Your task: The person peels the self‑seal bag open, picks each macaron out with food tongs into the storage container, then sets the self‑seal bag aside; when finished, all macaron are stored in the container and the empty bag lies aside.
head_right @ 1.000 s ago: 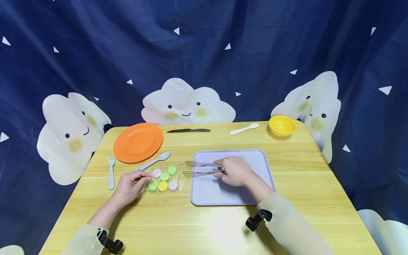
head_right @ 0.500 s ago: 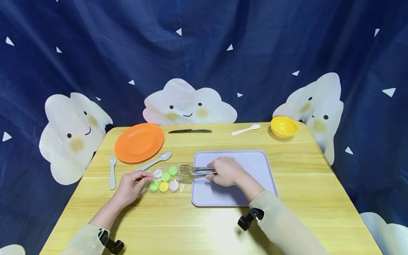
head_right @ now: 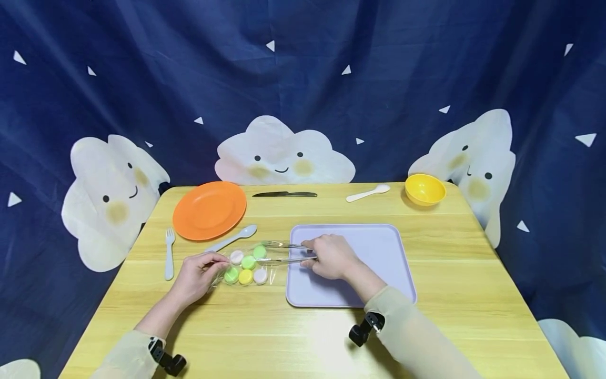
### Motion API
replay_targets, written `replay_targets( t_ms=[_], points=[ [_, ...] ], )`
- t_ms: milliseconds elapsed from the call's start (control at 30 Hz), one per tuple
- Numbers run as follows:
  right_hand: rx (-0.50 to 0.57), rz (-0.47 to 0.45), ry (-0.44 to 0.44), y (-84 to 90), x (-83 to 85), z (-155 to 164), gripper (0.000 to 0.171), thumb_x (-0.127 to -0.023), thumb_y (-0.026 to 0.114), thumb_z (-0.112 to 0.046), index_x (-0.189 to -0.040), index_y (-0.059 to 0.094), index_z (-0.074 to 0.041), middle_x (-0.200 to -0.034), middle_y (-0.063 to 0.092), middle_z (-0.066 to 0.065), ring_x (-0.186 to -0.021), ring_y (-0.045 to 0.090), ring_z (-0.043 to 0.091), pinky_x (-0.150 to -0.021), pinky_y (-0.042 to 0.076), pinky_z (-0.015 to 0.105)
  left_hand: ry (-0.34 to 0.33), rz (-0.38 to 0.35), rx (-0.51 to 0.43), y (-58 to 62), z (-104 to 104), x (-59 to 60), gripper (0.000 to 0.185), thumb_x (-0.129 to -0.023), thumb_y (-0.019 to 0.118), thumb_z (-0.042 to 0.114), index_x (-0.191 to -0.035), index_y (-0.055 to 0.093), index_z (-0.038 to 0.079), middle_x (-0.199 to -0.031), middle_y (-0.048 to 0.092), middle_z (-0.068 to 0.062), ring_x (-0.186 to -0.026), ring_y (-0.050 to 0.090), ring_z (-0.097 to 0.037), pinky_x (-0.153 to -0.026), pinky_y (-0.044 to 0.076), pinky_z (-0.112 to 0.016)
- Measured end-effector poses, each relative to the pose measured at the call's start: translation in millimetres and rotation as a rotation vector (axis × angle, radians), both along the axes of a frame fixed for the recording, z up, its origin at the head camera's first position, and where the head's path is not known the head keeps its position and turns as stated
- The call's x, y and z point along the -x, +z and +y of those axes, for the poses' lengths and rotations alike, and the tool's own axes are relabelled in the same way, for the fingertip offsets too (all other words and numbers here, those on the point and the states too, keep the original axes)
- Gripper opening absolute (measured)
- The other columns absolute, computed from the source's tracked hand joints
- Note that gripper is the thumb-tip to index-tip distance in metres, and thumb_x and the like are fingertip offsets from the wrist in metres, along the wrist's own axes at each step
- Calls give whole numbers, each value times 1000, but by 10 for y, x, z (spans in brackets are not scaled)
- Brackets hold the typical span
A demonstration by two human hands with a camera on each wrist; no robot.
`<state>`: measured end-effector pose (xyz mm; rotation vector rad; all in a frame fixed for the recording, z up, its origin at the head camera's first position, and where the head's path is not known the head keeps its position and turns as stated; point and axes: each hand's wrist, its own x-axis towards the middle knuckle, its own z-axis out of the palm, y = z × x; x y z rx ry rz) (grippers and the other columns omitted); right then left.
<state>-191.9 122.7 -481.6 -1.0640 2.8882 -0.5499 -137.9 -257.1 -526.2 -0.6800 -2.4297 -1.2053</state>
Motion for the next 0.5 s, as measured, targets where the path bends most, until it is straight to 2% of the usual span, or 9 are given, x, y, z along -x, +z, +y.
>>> replay_targets(
  t_ms=[300,500],
  points=[
    [-14,-52,2,-4,35,-124,58,-92,83,-44,-138,70,-11,-119,77,4,-110,72,29,-90,58,52,-5,-4,8,12,13,26,22,-86,83,-7,-93,79,14,-93,78,1,-86,73,-14,-77,55,-14],
    [-18,-23,31,-46,68,-170,54,-95,79,-44,-137,72,-11,-123,76,3,-113,72,30,-91,58,52,-4,-19,15,33,12,27,18,-88,83,-3,-92,79,14,-92,78,-3,-87,73,-13,-76,55,-13]
  ],
)
